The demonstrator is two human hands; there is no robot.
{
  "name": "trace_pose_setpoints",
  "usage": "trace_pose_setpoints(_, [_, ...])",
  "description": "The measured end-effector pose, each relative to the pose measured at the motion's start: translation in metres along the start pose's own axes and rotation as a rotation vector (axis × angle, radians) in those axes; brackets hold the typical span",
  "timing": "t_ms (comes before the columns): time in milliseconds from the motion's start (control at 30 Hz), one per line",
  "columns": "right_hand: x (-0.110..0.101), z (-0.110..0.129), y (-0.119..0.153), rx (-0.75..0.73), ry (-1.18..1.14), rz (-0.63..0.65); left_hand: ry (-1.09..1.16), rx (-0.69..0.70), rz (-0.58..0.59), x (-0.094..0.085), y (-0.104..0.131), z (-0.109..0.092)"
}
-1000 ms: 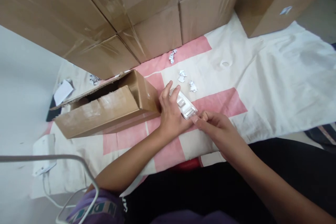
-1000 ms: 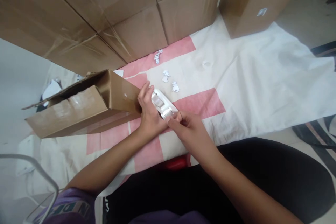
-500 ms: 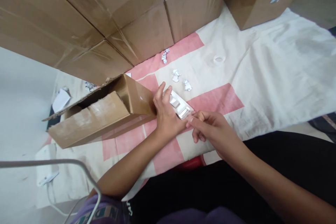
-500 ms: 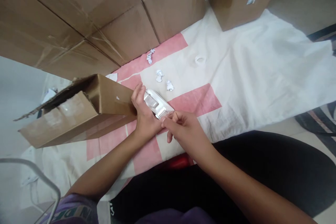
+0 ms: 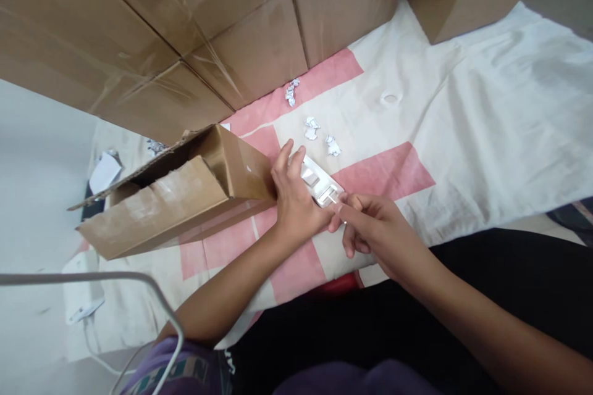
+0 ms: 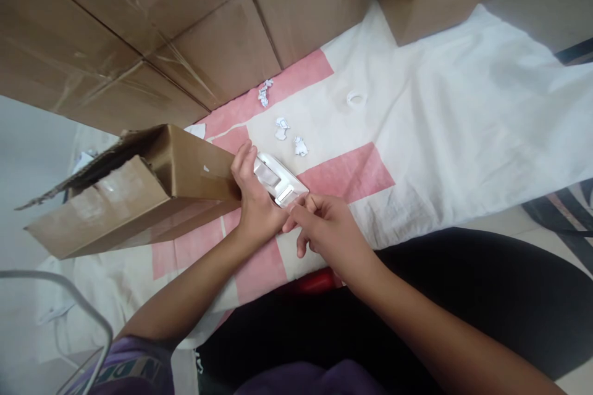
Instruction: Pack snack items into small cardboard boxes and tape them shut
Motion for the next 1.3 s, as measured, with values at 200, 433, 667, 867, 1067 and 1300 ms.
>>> trace_pose_setpoints(200, [0.0, 0.0, 0.0, 0.014, -0.023, -0.002, 0.021, 0.015, -0.017, 0.0, -0.001, -0.001])
trace_pose_setpoints(433, [0.0, 0.003, -0.002, 0.043, -0.022, 0.024, 0.027, 0.027, -0.02, -0.006, -0.004, -0.001])
trace_pose_setpoints(667, [0.0, 0.003, -0.002, 0.055, -0.031, 0.033, 0.038, 0.032, -0.026, -0.008, -0.005, -0.003])
trace_pose_setpoints(867, [-0.001, 0.005, -0.002, 0.055, -0.04, 0.038, 0.096, 0.071, 0.029, -0.006, -0.006, -0.005])
trace_pose_setpoints(1067, [0.0, 0.006, -0.002, 0.071, -0.031, 0.038, 0.137, 0.068, 0.084, -0.008, -0.006, -0.006])
trace_pose_setpoints(1300, [-0.001, 0.004, -0.003, 0.04, -0.037, 0.059, 0.252, 0.048, 0.076, -0.01, -0.004, 0.003])
Point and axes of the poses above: each hand's wrist, its own y-axis away from the middle knuckle, its own x-axis out of the palm, z = x × y, the point moved 5 cm from there along -y, towards the middle knuckle, and after that the axes turned 2 degrees about y, right-handed, at the moved point
